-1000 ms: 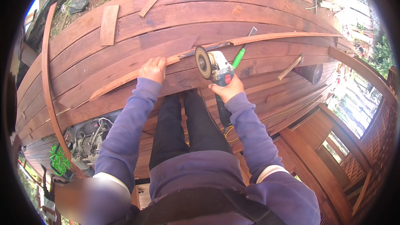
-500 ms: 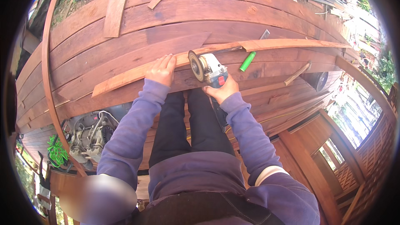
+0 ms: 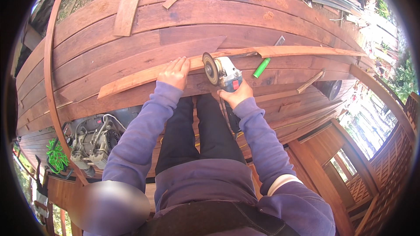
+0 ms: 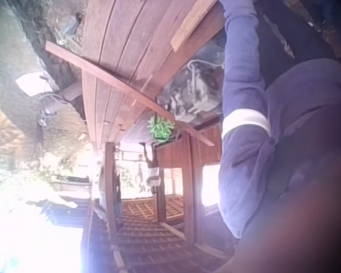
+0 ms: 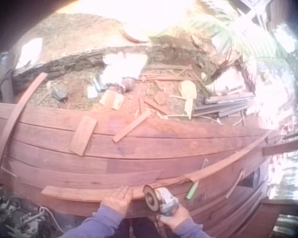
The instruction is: The person uses an angle grinder to cut a thin strip from a wooden plank on a deck. They then use a small axe to split the cut strip into smaller pieces.
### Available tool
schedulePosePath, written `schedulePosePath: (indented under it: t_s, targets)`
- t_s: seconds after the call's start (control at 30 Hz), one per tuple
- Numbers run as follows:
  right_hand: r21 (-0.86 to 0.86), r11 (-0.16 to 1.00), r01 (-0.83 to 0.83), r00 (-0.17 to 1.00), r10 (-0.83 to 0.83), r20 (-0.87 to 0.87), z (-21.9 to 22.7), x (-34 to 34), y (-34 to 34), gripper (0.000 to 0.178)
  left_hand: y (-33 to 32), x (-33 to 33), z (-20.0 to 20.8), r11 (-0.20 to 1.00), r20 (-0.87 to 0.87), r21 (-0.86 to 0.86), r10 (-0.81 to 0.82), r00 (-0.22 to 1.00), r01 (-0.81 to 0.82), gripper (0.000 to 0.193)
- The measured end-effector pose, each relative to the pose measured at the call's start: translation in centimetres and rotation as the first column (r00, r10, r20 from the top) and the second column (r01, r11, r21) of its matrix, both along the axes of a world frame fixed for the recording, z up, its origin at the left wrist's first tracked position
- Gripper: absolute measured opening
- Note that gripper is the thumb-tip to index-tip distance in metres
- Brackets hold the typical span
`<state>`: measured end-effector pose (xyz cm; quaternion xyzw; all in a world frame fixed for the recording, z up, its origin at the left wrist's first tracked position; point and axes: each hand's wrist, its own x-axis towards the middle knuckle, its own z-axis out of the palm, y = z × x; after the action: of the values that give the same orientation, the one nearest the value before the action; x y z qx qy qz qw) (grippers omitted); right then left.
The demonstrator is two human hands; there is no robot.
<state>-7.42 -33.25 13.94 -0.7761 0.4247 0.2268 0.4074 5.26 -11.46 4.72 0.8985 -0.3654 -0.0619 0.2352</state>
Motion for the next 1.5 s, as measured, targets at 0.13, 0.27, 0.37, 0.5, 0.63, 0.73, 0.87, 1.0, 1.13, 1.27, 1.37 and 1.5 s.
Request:
schedulePosePath:
  t_s: [0.13, 0.27, 0.37, 0.5, 0.63, 0.73, 0.87, 1.0, 1.13, 1.27, 1.37, 1.5]
  targets:
    - [0.020, 1.000, -0.009, 1.000, 0.009, 0.013, 0.3, 0.3, -0.1, 0.053, 0.0, -0.1, -0.1, 1.000, -0.004, 0.000, -0.003, 1.000, 0.003, 0.031]
    - [0.015, 1.000, -0.012, 1.000, 0.012, 0.014, 0.1, 0.2, 0.0, 0.058, 0.0, -0.1, -0.1, 1.000, -0.003, 0.004, -0.006, 1.000, 0.006, 0.031]
    - [-0.004, 1.000, -0.021, 1.000, 0.021, 0.017, 0.1, 0.1, 0.1, 0.058, 0.1, -0.1, -0.2, 1.000, 0.001, 0.000, -0.006, 1.000, 0.006, 0.031]
    - [-0.010, 0.999, -0.031, 0.999, 0.031, 0.016, 0.5, 0.4, 0.2, 0.058, 0.1, -0.3, -0.5, 1.000, 0.012, 0.009, -0.007, 1.000, 0.007, 0.032]
    - [-0.014, 0.999, -0.034, 0.999, 0.034, 0.008, 0.9, 0.5, 0.2, 0.057, 0.0, 0.4, 0.2, 1.000, 0.041, -0.024, -0.001, 0.999, 0.002, 0.025]
    - [0.141, 0.970, 0.201, 0.970, -0.217, 0.107, 1.1, -0.6, -0.5, 0.044, -0.3, 2.9, 1.0, 0.988, -0.245, 0.138, -0.036, 0.969, 0.072, 0.020]
    - [0.220, 0.897, 0.383, 0.876, -0.429, 0.222, 2.9, -4.1, -4.0, 0.037, 0.2, 7.6, 1.1, 0.992, -0.163, 0.075, -0.089, 0.983, 0.102, 0.042]
    - [0.381, 0.720, 0.580, 0.724, -0.670, 0.163, 4.6, -7.9, -6.8, 0.031, 2.3, 9.0, 0.4, 0.971, -0.266, 0.213, -0.046, 0.963, 0.106, 0.050]
    - [0.469, 0.584, 0.662, 0.595, -0.791, 0.145, 5.1, -11.5, -7.6, 0.041, 5.9, 9.1, 0.1, 0.982, -0.235, 0.155, -0.066, 0.970, 0.105, 0.049]
    - [0.597, 0.396, 0.698, 0.418, -0.902, 0.110, 5.0, -14.3, -7.7, 0.070, 10.9, 9.9, 0.8, 0.948, -0.191, 0.313, 0.000, 0.982, 0.061, 0.043]
    - [0.829, 0.160, 0.536, 0.243, -0.969, 0.029, 5.4, -15.4, -8.0, 0.086, 14.2, 9.9, 1.5, 0.930, -0.027, 0.366, 0.031, 0.999, -0.019, 0.041]
    - [0.875, 0.168, 0.455, 0.259, -0.965, 0.051, 5.1, -15.6, -8.4, 0.095, 15.6, 9.2, 2.2, 0.950, 0.249, 0.263, 0.101, 0.963, -0.168, 0.044]
